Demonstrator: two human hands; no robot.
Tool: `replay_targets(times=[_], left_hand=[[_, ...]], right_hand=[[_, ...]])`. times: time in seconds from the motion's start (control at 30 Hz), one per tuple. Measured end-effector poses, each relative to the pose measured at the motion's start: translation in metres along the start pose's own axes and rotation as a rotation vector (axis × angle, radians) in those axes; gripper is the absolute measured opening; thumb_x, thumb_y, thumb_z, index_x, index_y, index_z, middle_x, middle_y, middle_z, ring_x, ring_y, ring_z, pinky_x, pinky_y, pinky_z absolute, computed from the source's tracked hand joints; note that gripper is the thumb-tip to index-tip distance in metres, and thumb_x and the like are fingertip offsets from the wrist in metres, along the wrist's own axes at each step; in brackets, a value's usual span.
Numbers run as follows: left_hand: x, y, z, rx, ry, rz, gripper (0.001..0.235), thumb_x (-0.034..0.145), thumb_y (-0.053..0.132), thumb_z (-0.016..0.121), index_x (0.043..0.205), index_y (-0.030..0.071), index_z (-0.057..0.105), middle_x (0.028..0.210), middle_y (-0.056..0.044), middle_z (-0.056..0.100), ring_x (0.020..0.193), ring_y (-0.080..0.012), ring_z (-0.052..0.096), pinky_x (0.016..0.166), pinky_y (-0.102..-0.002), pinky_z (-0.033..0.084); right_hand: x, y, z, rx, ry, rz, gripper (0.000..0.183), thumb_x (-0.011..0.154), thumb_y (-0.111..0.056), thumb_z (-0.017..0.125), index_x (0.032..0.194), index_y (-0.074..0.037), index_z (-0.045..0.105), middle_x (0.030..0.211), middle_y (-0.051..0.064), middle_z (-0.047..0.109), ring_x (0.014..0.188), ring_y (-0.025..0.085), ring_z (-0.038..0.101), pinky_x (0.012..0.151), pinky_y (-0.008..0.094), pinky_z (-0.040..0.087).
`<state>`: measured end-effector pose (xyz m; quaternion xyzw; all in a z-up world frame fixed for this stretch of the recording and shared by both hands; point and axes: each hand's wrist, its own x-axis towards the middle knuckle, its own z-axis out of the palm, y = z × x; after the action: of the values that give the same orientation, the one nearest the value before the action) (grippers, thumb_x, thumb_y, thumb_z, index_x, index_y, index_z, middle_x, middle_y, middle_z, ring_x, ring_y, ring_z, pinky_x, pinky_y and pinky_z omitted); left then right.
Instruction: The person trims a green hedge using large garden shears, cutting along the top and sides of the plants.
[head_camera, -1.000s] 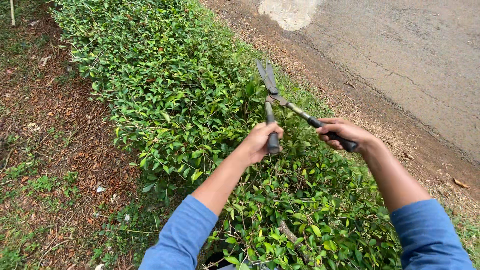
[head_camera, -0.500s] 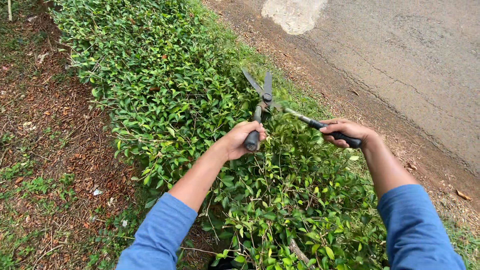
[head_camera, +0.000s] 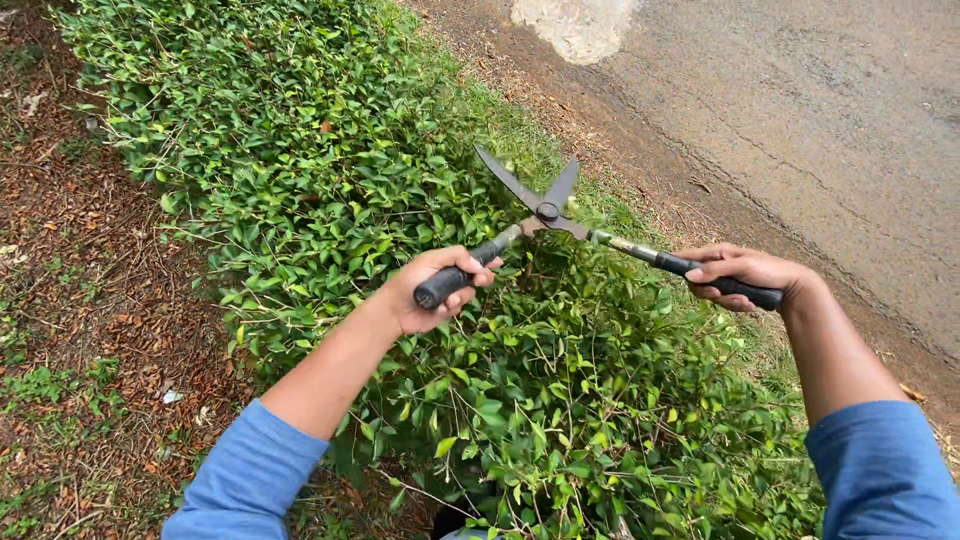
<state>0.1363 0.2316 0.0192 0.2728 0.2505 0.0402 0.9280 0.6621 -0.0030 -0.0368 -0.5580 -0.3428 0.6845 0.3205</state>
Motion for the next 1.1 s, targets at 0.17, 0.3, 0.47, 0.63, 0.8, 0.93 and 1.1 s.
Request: replay_targets(times=[0.17,0.3,0.47,0.63,0.8,0.93,1.1], left_hand=[[0.022,0.069,0.005,0.023,0.05,0.082,0.044,0.101,0.011,0.071,0.135,-0.006,0.049,0.1,-0.008,0.06,0.05,-0.0108,0.072,0.035,-0.02,0.063],[0.084,0.079,-0.01,0.187,0.153,0.208,0.021,0.102,0.019,0.077,0.113,0.005,0.066,0.093,-0.005,0.073,0.061,-0.0123,0.077,0.047,-0.025,0.07],[0.115,0.051,-0.055,0.323,0.206,0.169,0.046,0.103,0.022,0.084,0.136,0.011,0.054,0.106,-0.012,0.082,0.073,-0.0281,0.084,0.067,-0.047,0.078],[0.064,0.067,-0.07,0.289,0.241,0.216,0.073,0.099,0.014,0.083,0.162,0.0,0.049,0.104,-0.013,0.071,0.055,-0.0237,0.076,0.044,-0.041,0.07],[0.086,0.029,0.012,0.254,0.227,0.307,0.058,0.088,0.005,0.081,0.138,0.006,0.054,0.099,-0.005,0.059,0.071,-0.0158,0.064,0.06,-0.037,0.069],[0.093,0.05,-0.036,0.2,0.183,0.309,0.058,0.103,0.012,0.076,0.153,0.006,0.047,0.103,-0.007,0.063,0.071,-0.0174,0.069,0.058,-0.039,0.071],[-0.017,0.036,-0.046,0.075,-0.082,0.185,0.088,0.099,0.003,0.07,0.178,-0.012,0.033,0.088,-0.01,0.069,0.044,-0.018,0.072,0.031,-0.031,0.063]], right_hand=[[0.071,-0.043,0.045,0.1,0.029,-0.171,0.067,0.108,-0.015,0.069,0.168,0.01,0.056,0.073,0.009,0.051,0.033,0.01,0.052,0.022,0.027,0.042],[0.154,-0.057,0.081,0.238,0.039,-0.23,0.067,0.112,-0.019,0.07,0.172,0.004,0.051,0.078,0.008,0.051,0.038,0.009,0.052,0.026,0.026,0.042],[0.203,-0.065,0.125,0.223,0.121,-0.185,0.083,0.114,-0.022,0.075,0.185,-0.004,0.036,0.084,0.011,0.058,0.048,0.013,0.058,0.034,0.032,0.048],[0.162,-0.084,0.132,0.18,0.152,-0.184,0.086,0.112,-0.016,0.073,0.185,0.001,0.032,0.082,0.011,0.06,0.047,0.013,0.06,0.034,0.031,0.048],[0.212,-0.082,0.162,0.23,0.189,-0.219,0.075,0.113,-0.018,0.073,0.179,0.002,0.045,0.082,0.011,0.061,0.05,0.013,0.061,0.036,0.032,0.049],[0.176,-0.099,0.15,0.2,0.167,-0.218,0.073,0.111,-0.018,0.073,0.177,0.002,0.049,0.084,0.011,0.065,0.051,0.011,0.064,0.037,0.029,0.053],[0.024,-0.093,0.11,-0.11,0.226,-0.131,0.087,0.098,-0.018,0.079,0.175,0.01,0.049,0.069,0.018,0.061,0.037,0.017,0.058,0.027,0.035,0.046]])
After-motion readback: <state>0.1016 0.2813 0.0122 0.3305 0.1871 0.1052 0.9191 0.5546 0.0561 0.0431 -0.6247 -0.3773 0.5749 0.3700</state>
